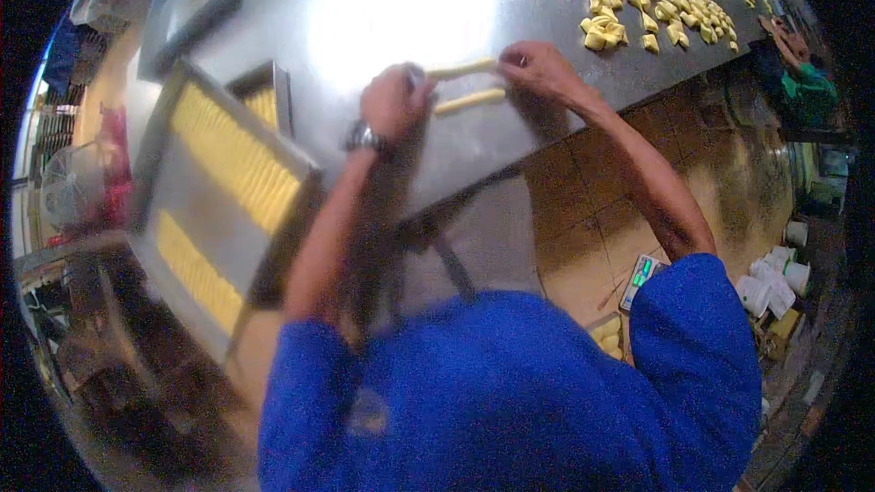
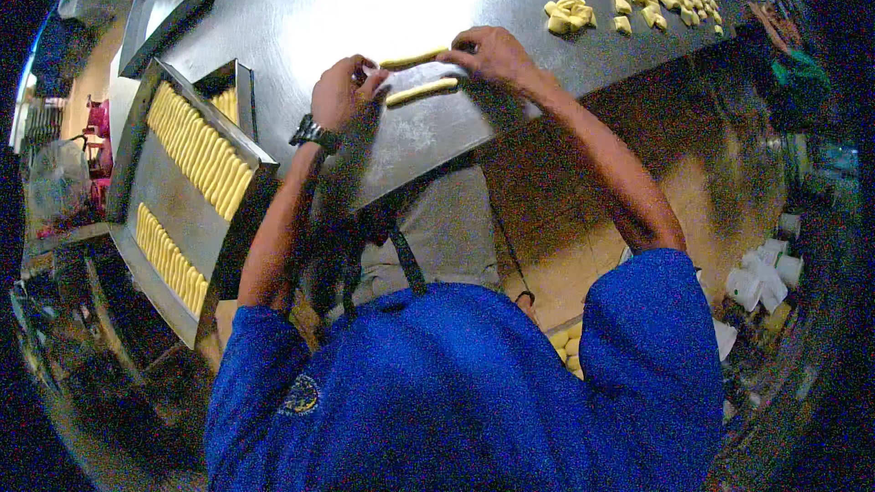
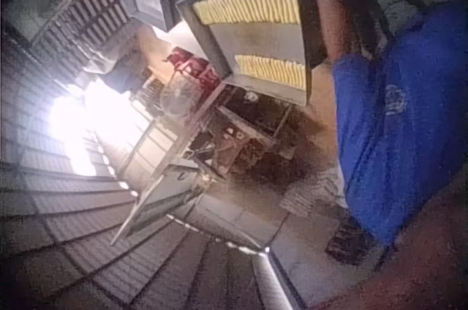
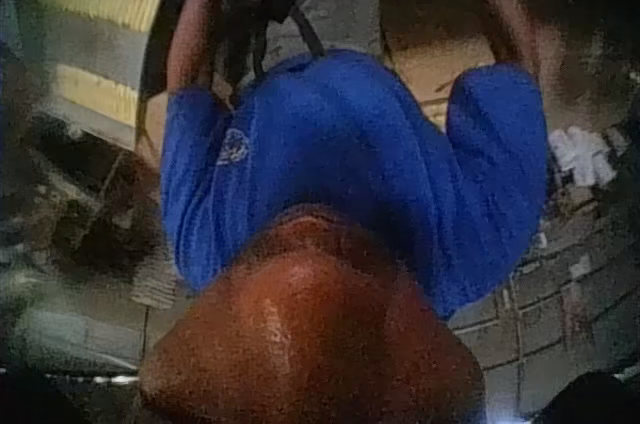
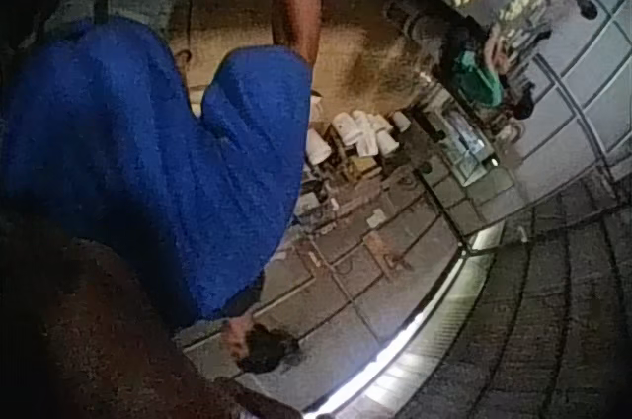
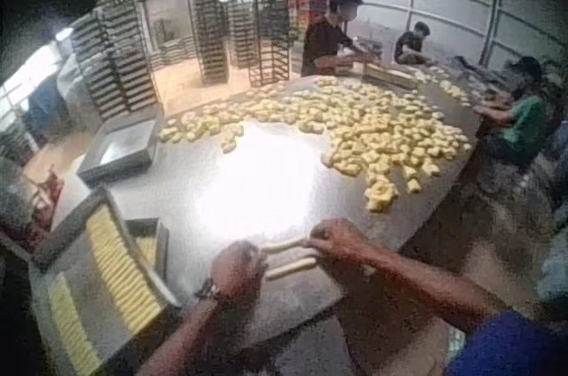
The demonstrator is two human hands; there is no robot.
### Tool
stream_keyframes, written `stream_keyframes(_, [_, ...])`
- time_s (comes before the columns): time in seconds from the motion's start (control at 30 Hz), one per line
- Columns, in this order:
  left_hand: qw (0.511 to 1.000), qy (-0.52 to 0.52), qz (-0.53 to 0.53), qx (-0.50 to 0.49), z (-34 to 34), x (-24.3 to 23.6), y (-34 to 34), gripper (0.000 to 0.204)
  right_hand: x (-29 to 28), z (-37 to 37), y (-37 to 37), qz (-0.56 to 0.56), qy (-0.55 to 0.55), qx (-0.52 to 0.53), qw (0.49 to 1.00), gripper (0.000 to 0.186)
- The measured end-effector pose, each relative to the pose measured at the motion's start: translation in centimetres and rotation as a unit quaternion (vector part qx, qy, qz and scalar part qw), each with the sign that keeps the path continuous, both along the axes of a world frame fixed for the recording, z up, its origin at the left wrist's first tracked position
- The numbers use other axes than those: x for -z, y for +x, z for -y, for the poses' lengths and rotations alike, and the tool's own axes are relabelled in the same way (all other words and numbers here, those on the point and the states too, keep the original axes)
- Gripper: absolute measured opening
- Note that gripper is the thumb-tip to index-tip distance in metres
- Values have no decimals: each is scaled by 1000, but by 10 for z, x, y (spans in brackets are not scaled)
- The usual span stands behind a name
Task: The person rolls pieces of dough into long sticks by hand on a metal table and arranges them in rows onto a baking tray.
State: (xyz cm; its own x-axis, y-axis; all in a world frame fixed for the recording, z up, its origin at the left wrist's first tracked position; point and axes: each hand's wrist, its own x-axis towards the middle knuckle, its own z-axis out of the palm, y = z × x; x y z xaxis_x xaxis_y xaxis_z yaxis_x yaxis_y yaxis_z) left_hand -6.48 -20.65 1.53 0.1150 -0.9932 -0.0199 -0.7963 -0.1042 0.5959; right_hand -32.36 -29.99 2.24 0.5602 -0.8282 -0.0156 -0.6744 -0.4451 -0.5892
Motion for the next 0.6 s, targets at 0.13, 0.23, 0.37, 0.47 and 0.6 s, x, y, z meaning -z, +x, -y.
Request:
stream_keyframes(0.13, [978,-194,-24,79,4,4,-7,20,8,5,7,50,-103,-69,991,20])
stream_keyframes(0.23, [979,-147,-100,103,9,0,-9,19,9,4,22,59,-149,-88,983,19])
stream_keyframes(0.37, [988,-113,-48,90,11,-2,0,33,-5,5,21,34,-50,-62,996,22])
stream_keyframes(0.47, [981,-74,-155,88,1,6,3,21,-14,0,11,2,45,-55,997,24])
stream_keyframes(0.6, [969,-78,-167,163,-10,16,4,21,-11,-15,8,-22,6,-93,995,22])
